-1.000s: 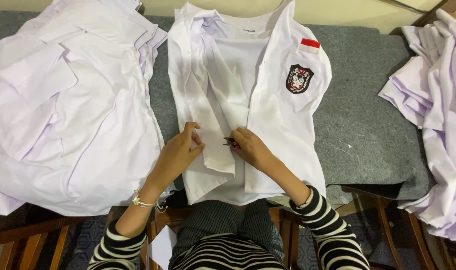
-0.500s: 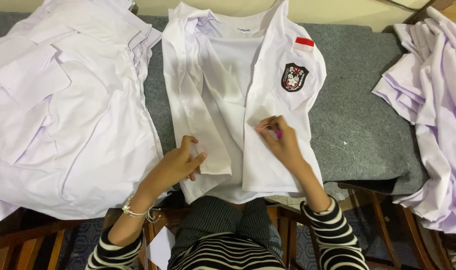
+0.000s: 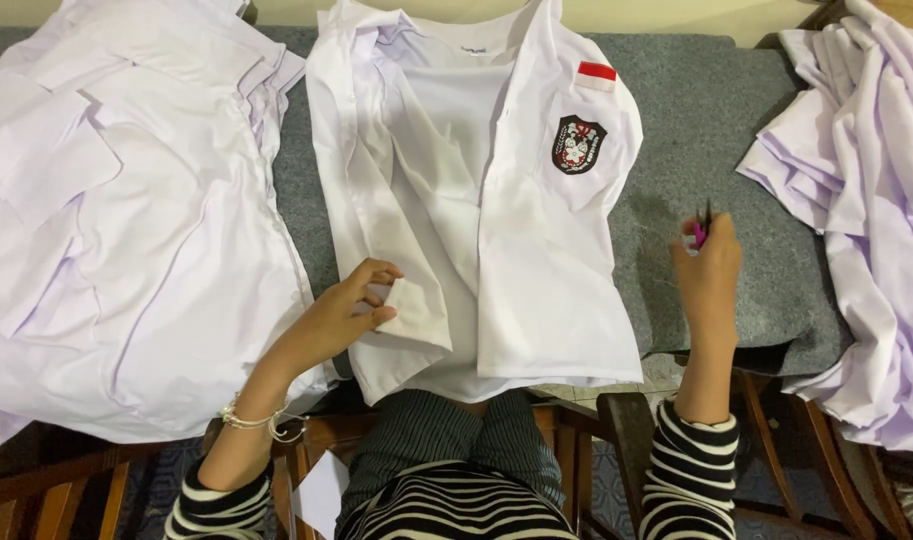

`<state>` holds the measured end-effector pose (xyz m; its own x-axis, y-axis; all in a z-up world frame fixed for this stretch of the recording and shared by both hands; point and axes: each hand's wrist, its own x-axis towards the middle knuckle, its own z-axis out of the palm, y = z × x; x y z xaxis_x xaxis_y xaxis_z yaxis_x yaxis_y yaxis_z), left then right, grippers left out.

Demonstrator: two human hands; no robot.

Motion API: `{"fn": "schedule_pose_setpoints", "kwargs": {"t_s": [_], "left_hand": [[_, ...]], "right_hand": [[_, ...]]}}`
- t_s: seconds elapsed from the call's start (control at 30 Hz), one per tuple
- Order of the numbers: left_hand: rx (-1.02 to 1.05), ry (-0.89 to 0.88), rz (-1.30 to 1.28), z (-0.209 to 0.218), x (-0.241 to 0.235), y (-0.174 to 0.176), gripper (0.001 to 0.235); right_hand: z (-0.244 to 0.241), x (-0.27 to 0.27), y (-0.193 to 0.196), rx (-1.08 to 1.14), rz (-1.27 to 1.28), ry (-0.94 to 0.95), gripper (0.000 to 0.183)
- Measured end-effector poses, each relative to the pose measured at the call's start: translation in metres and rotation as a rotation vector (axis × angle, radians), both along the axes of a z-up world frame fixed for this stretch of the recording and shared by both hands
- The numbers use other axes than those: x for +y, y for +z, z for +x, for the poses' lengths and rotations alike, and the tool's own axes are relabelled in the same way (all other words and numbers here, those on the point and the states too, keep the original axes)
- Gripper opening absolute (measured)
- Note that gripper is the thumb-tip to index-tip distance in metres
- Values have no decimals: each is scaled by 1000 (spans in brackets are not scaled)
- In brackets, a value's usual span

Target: The person sits with a white shirt in their lap and uses small scissors to trim loose threads from the collar, sleeves, and hem. They turn the shirt over to access different areas and continue cutting stray threads from the fabric.

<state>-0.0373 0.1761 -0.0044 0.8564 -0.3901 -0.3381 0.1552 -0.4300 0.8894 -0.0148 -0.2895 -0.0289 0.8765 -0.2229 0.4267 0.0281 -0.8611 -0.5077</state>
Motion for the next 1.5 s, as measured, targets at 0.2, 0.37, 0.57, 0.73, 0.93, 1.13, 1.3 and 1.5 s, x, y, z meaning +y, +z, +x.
{"fn": "schedule_pose_setpoints", "kwargs": {"t_s": [0.2, 0.37, 0.57, 0.73, 0.93, 1.13, 1.3, 1.5], "left_hand": [[38, 58, -70, -5, -19, 26, 48], [-79, 68, -216, -9, -22, 13, 37], [-171, 99, -353, -12, -24, -5, 28], [-262, 175, -467, -16, -20, -1, 23], [-382, 304, -621, -19, -2, 9, 18], [-438, 339, -825, -18, 4, 25, 20], [-482, 372, -1014, -17, 13, 30, 33], [-536, 446, -1114, -18, 42, 28, 37]], "right_hand": [[8, -7, -13, -45, 117, -4, 28], [2, 40, -8, 33, 322, 116, 30], [-35, 143, 8, 343, 682, 442, 31], [-56, 206, 19, 694, 553, 592, 53], [-61, 237, -18, 665, 573, 647, 61], [-71, 265, -9, 640, 498, 656, 62], [-91, 295, -11, 553, 402, 650, 71], [-68, 261, -79, 335, 650, 545, 41]]}}
